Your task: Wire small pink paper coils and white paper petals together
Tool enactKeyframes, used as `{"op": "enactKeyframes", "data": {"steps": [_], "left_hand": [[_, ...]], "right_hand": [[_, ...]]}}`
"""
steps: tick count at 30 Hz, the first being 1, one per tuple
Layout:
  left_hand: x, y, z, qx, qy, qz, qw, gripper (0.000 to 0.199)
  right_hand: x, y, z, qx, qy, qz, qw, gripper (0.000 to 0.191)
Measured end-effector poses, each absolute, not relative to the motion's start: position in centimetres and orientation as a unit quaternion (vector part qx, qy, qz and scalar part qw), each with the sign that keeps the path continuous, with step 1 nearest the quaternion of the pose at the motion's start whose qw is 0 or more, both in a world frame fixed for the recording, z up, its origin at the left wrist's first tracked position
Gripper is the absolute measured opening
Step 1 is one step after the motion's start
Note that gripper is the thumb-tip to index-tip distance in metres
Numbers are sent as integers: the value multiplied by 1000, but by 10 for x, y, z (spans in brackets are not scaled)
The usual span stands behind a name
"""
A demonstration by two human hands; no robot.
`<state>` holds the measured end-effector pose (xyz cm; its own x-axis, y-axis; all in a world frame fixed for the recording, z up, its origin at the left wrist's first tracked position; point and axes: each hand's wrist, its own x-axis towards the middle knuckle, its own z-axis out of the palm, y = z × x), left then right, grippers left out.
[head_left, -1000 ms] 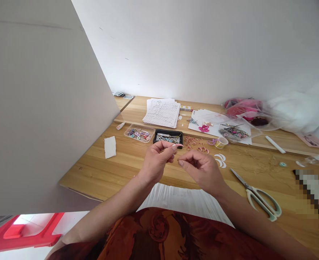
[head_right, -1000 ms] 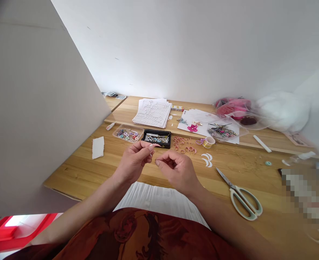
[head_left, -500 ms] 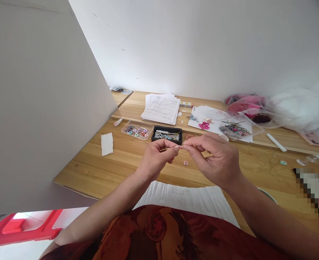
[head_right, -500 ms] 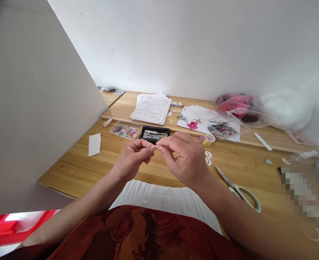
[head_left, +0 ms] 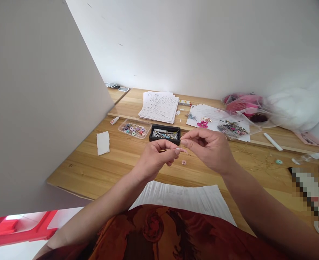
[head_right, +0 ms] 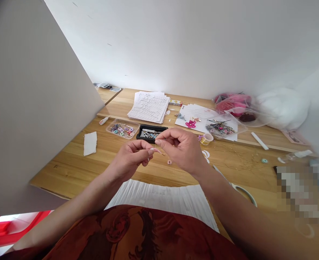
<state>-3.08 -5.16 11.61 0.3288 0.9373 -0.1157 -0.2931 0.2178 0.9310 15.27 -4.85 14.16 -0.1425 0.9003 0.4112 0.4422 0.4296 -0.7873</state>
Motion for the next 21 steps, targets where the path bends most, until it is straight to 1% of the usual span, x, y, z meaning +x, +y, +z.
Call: {"op": "enactKeyframes", "data": {"steps": [3,5,8,13,17,21], "left_hand": [[-30,-51,118,423,370,439,701,27],[-30,-51,120,416,375,433,706,27],[-31,-49,120,409,387,430,706,28],[-31,-48,119,418,386,431,700,28],[-31,-49,119,438,383,433,689,28],[-32,-50,120,459,374,433,680,27]], "right_hand": [[154,-42,140,-469,-683,342,444,14],[154,-41,139,-463,-671,354,458,14],[153,-45,142,-459,-679,324,473,11],[150,-54,150,-437,-713,282,470,8],[149,-56,151,-422,-728,272,466,7],[150,-52,148,-444,-717,267,467,7]]}}
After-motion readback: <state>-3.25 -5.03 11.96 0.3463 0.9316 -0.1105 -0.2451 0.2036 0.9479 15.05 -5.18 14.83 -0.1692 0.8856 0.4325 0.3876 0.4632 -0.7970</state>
